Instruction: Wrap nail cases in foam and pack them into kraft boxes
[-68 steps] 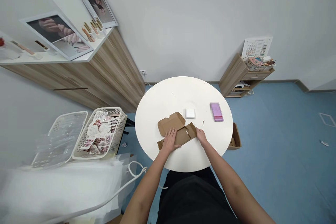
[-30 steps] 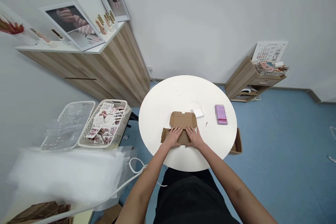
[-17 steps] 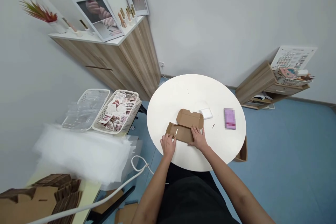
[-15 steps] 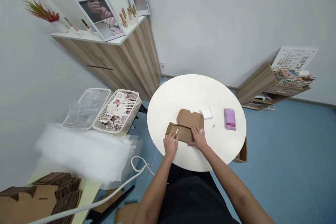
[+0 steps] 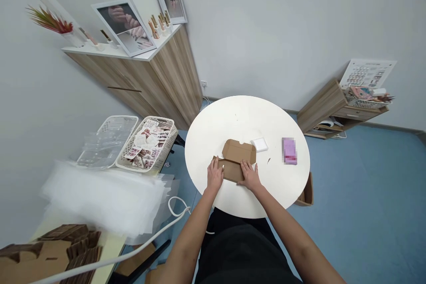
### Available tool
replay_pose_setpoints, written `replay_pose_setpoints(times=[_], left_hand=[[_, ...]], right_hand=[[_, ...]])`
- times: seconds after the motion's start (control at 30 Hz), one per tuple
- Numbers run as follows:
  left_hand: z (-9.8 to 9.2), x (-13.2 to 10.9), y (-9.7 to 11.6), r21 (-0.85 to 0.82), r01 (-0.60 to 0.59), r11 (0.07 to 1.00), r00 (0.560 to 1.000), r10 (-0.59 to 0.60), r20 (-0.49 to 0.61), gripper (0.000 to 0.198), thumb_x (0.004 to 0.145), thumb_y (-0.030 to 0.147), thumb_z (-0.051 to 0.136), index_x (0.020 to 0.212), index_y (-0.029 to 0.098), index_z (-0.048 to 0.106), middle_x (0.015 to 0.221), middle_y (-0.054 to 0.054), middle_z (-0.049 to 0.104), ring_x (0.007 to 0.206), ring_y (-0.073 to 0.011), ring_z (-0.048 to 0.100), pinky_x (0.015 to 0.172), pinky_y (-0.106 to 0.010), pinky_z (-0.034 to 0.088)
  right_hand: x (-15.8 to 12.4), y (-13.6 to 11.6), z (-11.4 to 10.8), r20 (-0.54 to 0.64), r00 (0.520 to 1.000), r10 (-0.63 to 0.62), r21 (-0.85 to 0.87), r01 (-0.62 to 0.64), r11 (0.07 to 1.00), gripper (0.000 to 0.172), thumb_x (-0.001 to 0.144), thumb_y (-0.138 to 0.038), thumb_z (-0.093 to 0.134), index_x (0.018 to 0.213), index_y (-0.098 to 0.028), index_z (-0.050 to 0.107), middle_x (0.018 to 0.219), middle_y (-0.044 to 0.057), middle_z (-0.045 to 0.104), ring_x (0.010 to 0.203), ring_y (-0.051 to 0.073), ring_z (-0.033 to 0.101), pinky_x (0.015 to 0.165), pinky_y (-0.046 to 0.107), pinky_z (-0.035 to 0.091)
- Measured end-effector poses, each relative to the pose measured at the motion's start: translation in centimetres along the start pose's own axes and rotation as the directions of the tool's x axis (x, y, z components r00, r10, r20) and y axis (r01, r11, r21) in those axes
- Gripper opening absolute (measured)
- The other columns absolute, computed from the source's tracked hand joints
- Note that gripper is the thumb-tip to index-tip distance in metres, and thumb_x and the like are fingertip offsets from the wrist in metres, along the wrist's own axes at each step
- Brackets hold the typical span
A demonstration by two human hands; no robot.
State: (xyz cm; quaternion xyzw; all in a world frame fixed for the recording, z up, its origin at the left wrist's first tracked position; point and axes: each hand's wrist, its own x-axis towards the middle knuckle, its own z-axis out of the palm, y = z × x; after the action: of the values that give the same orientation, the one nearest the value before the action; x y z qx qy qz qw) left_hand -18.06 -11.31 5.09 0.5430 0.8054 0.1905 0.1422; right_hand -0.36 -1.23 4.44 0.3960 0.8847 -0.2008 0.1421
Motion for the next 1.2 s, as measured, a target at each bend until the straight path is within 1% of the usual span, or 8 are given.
replay_pose_setpoints(times=[0.1,0.3,0.6,0.77,0.87,0.93,1.07,1.2], left_hand=[[0.5,0.7,-0.7,-0.086,-0.074,0.994,0.996,0.078,0.041,0.022,0.084,0.011,0.046,0.088,0.021,0.066,0.143,-0.008,0.047,0.138,-0.03,0.035,0.113,-0.055,0.03],[2.2,0.9,-1.0,-0.205,-0.025,0.978,0.997,0.038,0.06,0.035,0.084,0.008,0.039,0.11,0.021,0.059,0.111,-0.008,0.066,0.105,-0.0226,0.062,0.089,-0.041,0.053],[2.7,0.6,0.1,-0.426,0.058,0.903,0.996,-0.078,-0.029,0.051,0.081,0.007,0.039,0.129,0.021,0.046,0.128,-0.008,0.058,0.12,-0.0197,0.055,0.103,-0.041,0.047],[1.6,0.2,-1.1,-0.432,0.102,0.896,0.977,-0.173,-0.127,0.052,0.085,0.009,0.036,0.135,0.022,0.041,0.133,-0.008,0.056,0.123,-0.02,0.053,0.105,-0.04,0.044],[0.9,-0.1,-2.8,-0.317,0.274,0.908,0.914,-0.348,-0.208,0.043,0.085,0.017,0.044,0.127,0.019,0.048,0.126,-0.012,0.056,0.122,-0.0261,0.051,0.103,-0.046,0.042],[0.5,-0.1,-3.9,-0.272,0.384,0.883,0.883,-0.437,-0.17,0.029,0.082,0.022,0.05,0.11,0.018,0.057,0.112,-0.012,0.06,0.111,-0.0283,0.056,0.096,-0.046,0.045],[0.0,-0.2,-4.1,-0.277,0.397,0.875,0.9,-0.43,-0.068,0.012,0.084,0.024,0.048,0.077,0.02,0.057,0.079,-0.004,0.062,0.079,-0.021,0.061,0.074,-0.032,0.047],[-0.4,-0.6,-2.2,-0.3,0.35,0.887,0.926,-0.376,-0.031,0.019,0.09,0.029,0.043,0.078,0.023,0.054,0.064,0.003,0.058,0.063,-0.0154,0.057,0.062,-0.025,0.041]], right_hand=[[0.1,0.0,0.2,-0.009,1.0,-0.006,-0.004,0.006,1.0,0.103,0.072,-0.048,0.073,0.154,-0.023,0.016,0.16,0.013,0.018,0.147,0.032,0.013,0.115,0.061,0.001],[0.2,0.1,0.7,-0.033,0.999,-0.005,-0.015,0.005,1.0,0.106,0.071,-0.051,0.073,0.154,-0.023,0.014,0.16,0.013,0.02,0.147,0.033,0.012,0.115,0.059,0.003],[0.0,-0.2,0.1,-0.013,1.0,0.001,-0.014,-0.001,1.0,0.105,0.07,-0.053,0.074,0.154,-0.022,0.018,0.16,0.014,0.019,0.146,0.034,0.014,0.115,0.06,0.002],[0.1,0.0,0.6,-0.02,1.0,0.003,-0.006,-0.003,1.0,0.101,0.073,-0.051,0.07,0.154,-0.023,0.016,0.16,0.013,0.018,0.147,0.032,0.012,0.115,0.059,0.002],[0.2,0.1,0.8,-0.034,0.999,-0.002,-0.008,0.002,1.0,0.101,0.074,-0.051,0.07,0.154,-0.023,0.015,0.16,0.012,0.018,0.148,0.032,0.009,0.116,0.058,0.003],[0.1,0.1,0.7,-0.03,1.0,-0.004,-0.007,0.004,1.0,0.102,0.074,-0.051,0.07,0.154,-0.023,0.014,0.16,0.012,0.018,0.148,0.032,0.009,0.116,0.057,0.002],[0.1,-0.1,0.4,-0.006,1.0,0.004,0.006,-0.004,1.0,0.102,0.074,-0.051,0.07,0.154,-0.022,0.014,0.16,0.013,0.017,0.148,0.031,0.01,0.116,0.057,0.0],[0.2,-0.1,0.5,-0.005,1.0,0.01,0.016,-0.01,1.0,0.104,0.073,-0.051,0.071,0.154,-0.021,0.014,0.16,0.013,0.016,0.148,0.032,0.009,0.116,0.058,0.0]])
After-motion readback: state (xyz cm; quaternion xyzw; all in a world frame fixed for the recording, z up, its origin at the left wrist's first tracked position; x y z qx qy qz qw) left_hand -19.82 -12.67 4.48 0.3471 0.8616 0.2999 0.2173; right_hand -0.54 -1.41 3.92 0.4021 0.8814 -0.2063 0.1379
